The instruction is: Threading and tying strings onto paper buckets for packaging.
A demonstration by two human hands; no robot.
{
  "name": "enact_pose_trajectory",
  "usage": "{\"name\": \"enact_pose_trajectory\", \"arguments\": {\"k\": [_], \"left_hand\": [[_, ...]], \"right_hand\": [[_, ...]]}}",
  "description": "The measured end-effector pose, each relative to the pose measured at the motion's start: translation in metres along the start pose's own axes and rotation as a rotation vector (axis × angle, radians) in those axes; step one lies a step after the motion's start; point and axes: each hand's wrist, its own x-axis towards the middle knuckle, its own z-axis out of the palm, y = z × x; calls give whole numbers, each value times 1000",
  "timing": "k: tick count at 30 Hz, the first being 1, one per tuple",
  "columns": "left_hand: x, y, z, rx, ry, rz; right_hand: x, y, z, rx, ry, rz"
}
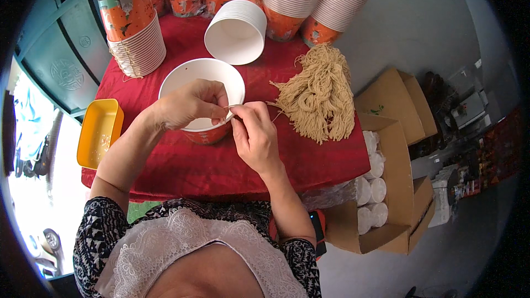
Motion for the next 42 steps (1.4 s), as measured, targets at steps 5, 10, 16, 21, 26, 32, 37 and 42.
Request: {"name": "enact_pose_trajectory", "arguments": {"k": [5, 10, 16, 21, 26, 32, 37, 42], "left_hand": [[-1, 2, 2, 151, 43, 22], [-1, -4, 2, 121, 70, 62], [0, -4, 3, 109, 82, 65], [0, -6, 3, 100, 95, 83], [0, -2, 1, 118, 61, 68], [-1, 1, -4, 146, 12, 90], [-3, 0, 0, 280, 57, 174], [-5, -6, 7, 351, 150, 280]], "right_hand": [[-1, 1, -1, 156, -61, 114], [3, -16, 0, 252, -58, 336], [7, -24, 4, 104, -30, 245], [10, -27, 4, 12, -44, 252], [12, -27, 4, 3, -67, 305], [9, -25, 5, 100, -53, 390], [8, -22, 7, 135, -40, 404], [7, -24, 9, 136, -30, 405]]}}
